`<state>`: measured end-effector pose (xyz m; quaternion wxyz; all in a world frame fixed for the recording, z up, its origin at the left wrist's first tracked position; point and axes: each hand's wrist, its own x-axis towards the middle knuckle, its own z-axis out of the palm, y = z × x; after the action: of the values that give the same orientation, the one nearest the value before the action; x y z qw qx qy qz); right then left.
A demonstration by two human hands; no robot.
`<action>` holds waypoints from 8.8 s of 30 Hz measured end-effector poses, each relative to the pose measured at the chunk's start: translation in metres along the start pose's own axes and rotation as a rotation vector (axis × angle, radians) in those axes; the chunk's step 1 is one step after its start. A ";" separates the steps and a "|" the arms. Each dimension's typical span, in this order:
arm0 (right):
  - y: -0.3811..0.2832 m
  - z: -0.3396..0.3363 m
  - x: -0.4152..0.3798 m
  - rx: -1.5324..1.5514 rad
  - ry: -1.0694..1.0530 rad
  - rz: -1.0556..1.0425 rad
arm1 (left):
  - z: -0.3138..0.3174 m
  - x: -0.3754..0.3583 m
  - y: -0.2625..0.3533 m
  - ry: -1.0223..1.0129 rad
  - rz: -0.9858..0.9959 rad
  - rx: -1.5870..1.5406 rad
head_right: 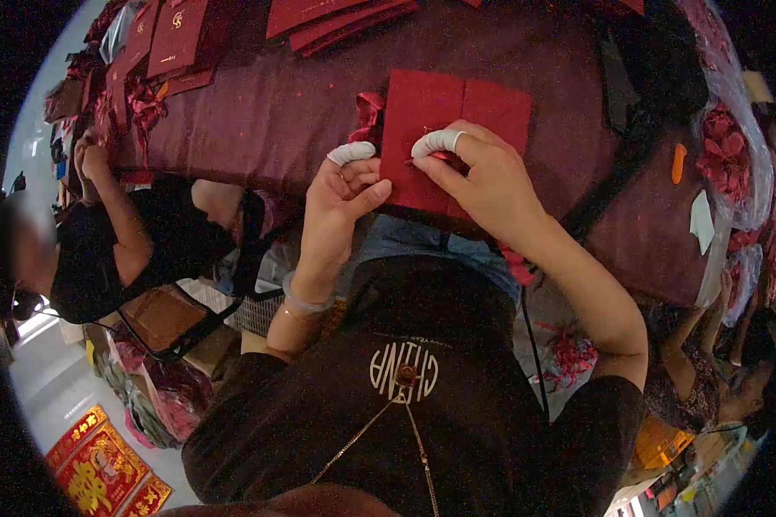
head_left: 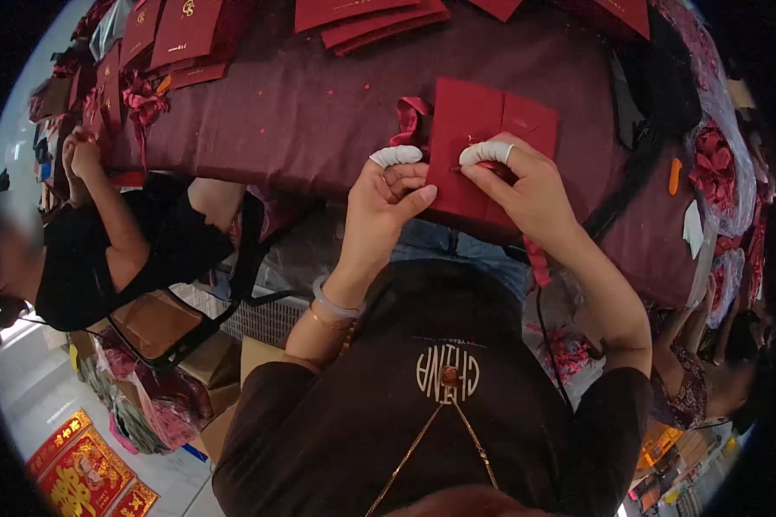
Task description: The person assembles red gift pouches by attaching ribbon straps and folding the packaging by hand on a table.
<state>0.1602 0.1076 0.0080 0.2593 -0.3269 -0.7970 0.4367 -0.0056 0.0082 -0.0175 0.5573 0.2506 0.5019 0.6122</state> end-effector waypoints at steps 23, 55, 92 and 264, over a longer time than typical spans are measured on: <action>0.007 -0.003 -0.001 0.083 -0.060 -0.017 | 0.003 0.000 0.002 0.024 0.031 0.092; 0.022 0.040 -0.052 -0.501 0.374 -0.373 | 0.029 -0.010 0.009 0.166 0.177 0.351; 0.002 0.020 -0.012 -0.342 0.326 -0.205 | 0.003 0.000 0.008 0.037 0.062 0.230; 0.042 -0.064 -0.058 -0.147 -0.034 -0.094 | 0.079 0.041 0.031 -0.510 0.779 1.633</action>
<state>0.2549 0.1149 -0.0048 0.2411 -0.2997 -0.8457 0.3700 0.0391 0.0770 0.0286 0.0580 0.8408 0.5196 0.1405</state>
